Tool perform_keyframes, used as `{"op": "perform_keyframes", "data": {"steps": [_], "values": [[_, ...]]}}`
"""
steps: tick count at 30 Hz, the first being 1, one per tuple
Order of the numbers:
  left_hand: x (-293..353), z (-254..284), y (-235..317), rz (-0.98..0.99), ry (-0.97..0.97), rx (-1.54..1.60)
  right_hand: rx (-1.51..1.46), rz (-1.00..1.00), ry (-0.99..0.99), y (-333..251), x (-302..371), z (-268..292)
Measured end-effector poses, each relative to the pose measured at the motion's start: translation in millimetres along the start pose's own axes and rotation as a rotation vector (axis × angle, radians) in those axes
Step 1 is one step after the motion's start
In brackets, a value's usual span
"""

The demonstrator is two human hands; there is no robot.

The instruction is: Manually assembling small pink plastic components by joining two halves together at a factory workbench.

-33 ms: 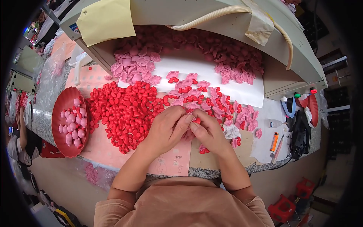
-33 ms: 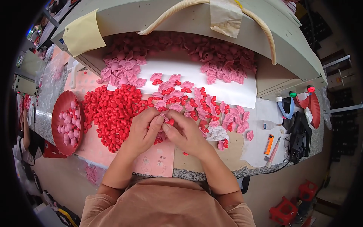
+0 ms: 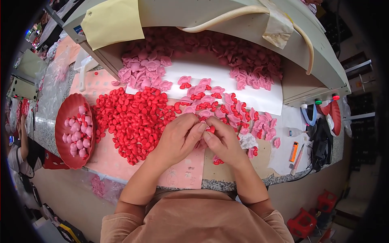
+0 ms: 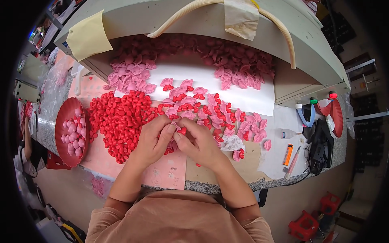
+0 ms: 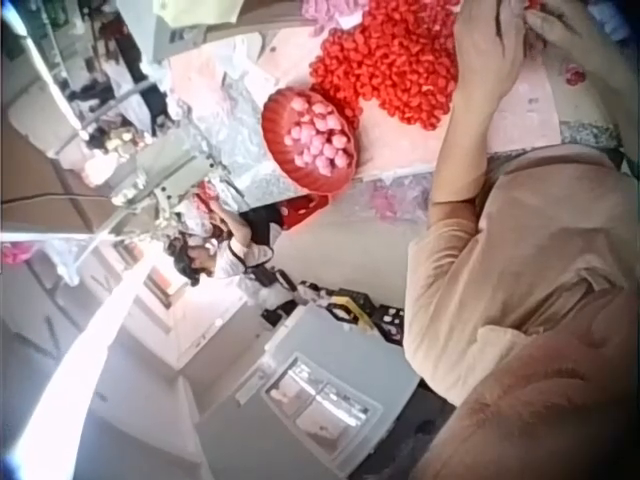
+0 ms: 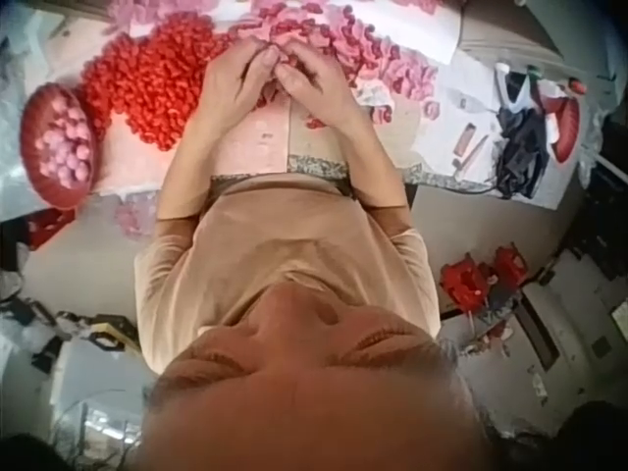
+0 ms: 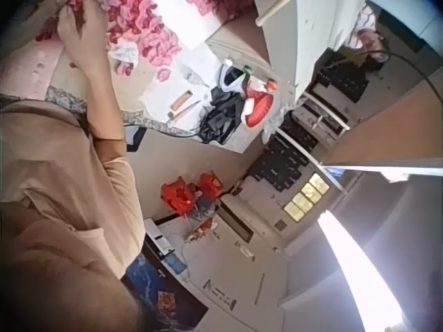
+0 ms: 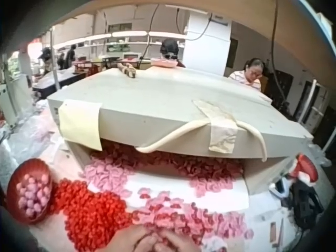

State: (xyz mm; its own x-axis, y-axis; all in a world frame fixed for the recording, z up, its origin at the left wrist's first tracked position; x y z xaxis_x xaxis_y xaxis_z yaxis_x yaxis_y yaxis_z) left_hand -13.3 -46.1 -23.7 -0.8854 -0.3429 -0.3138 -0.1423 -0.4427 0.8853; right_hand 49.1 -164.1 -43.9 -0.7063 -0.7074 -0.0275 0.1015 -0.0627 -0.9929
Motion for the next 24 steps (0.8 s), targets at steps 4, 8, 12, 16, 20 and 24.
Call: {"op": "perform_keyframes", "data": {"steps": [4,8,12,16,20,24], "values": [[-2.9,4.0,-1.0,-0.049,-0.019,-0.089,0.091,0.013,0.013,-6.4,-2.1,2.6],[-1.4,3.7,2.5,-0.104,-0.054,-0.064,-0.100,-0.094,-0.085,-5.6,-1.5,-3.6],[-0.1,5.3,5.4,-0.156,-0.054,-0.096,-0.103,-0.063,-0.080,-5.7,-0.2,-5.8],[0.3,5.1,4.5,-0.118,-0.073,-0.055,-0.031,0.040,-0.069,-4.1,0.0,-4.6],[1.2,-1.0,0.5,0.004,-0.071,0.048,0.015,0.116,0.028,-7.1,-0.8,-2.9],[3.7,2.6,4.3,-0.150,0.033,-0.057,-0.449,-0.329,0.003,0.2,0.7,-14.9]]}}
Point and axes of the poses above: each hand's wrist, its own x-axis away from the middle knuckle, its own z-axis out of the back of the hand, y = z × x, the point moved 5 cm from there along -x, towards the middle knuckle, and after that the axes turned 8 degrees about y, right-handed, at the moved point
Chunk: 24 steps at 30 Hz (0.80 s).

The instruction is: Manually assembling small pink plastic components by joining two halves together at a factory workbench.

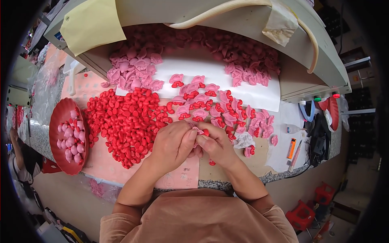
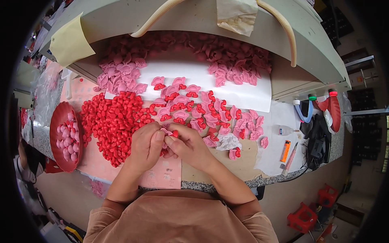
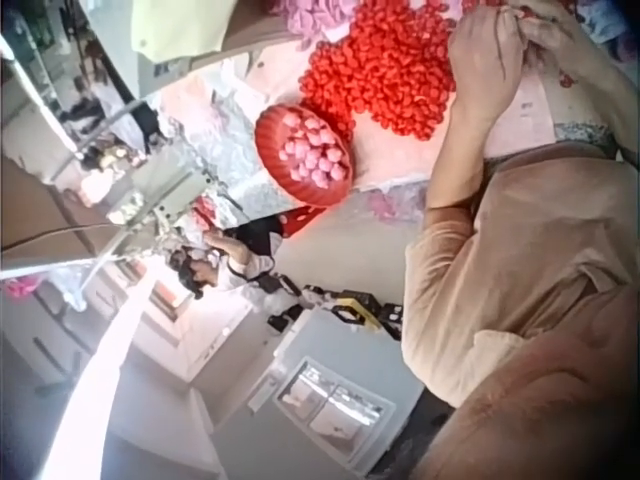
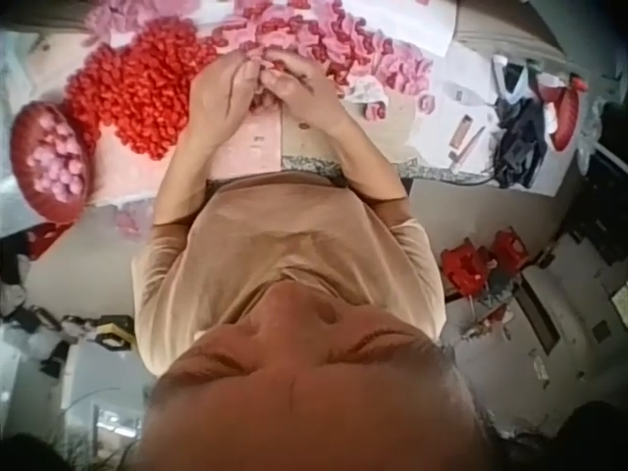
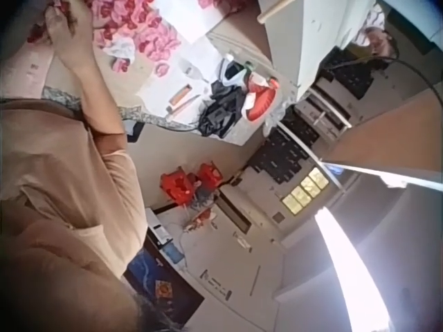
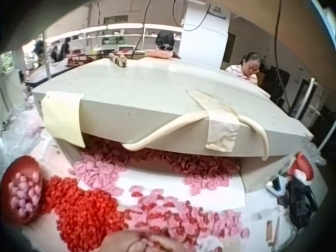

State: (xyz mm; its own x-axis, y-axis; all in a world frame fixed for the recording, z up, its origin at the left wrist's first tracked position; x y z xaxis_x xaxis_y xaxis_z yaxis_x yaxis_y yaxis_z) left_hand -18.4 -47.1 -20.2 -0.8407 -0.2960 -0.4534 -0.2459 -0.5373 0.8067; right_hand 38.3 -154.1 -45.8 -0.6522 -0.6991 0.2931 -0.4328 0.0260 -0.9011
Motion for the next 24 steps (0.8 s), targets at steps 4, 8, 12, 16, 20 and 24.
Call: {"op": "perform_keyframes", "data": {"steps": [4,8,12,16,20,24], "values": [[-1.5,-2.4,3.0,0.063,0.021,0.076,0.412,0.403,-0.019,-3.1,3.1,6.6],[4.2,-1.7,-3.5,0.034,0.053,0.056,0.216,0.218,-0.020,-6.2,4.0,-2.4],[4.8,0.0,-1.2,0.028,0.060,0.051,-0.028,-0.002,-0.078,8.0,5.0,-3.1],[-3.4,-2.6,-4.7,0.165,0.004,0.054,0.144,-0.044,0.003,5.0,2.3,4.0],[-2.2,1.0,-2.4,0.084,0.021,0.004,0.103,-0.095,-0.097,3.9,3.7,2.8],[-0.9,3.1,-0.8,0.003,0.041,0.020,0.162,-0.008,-0.103,4.4,4.3,0.1]]}}
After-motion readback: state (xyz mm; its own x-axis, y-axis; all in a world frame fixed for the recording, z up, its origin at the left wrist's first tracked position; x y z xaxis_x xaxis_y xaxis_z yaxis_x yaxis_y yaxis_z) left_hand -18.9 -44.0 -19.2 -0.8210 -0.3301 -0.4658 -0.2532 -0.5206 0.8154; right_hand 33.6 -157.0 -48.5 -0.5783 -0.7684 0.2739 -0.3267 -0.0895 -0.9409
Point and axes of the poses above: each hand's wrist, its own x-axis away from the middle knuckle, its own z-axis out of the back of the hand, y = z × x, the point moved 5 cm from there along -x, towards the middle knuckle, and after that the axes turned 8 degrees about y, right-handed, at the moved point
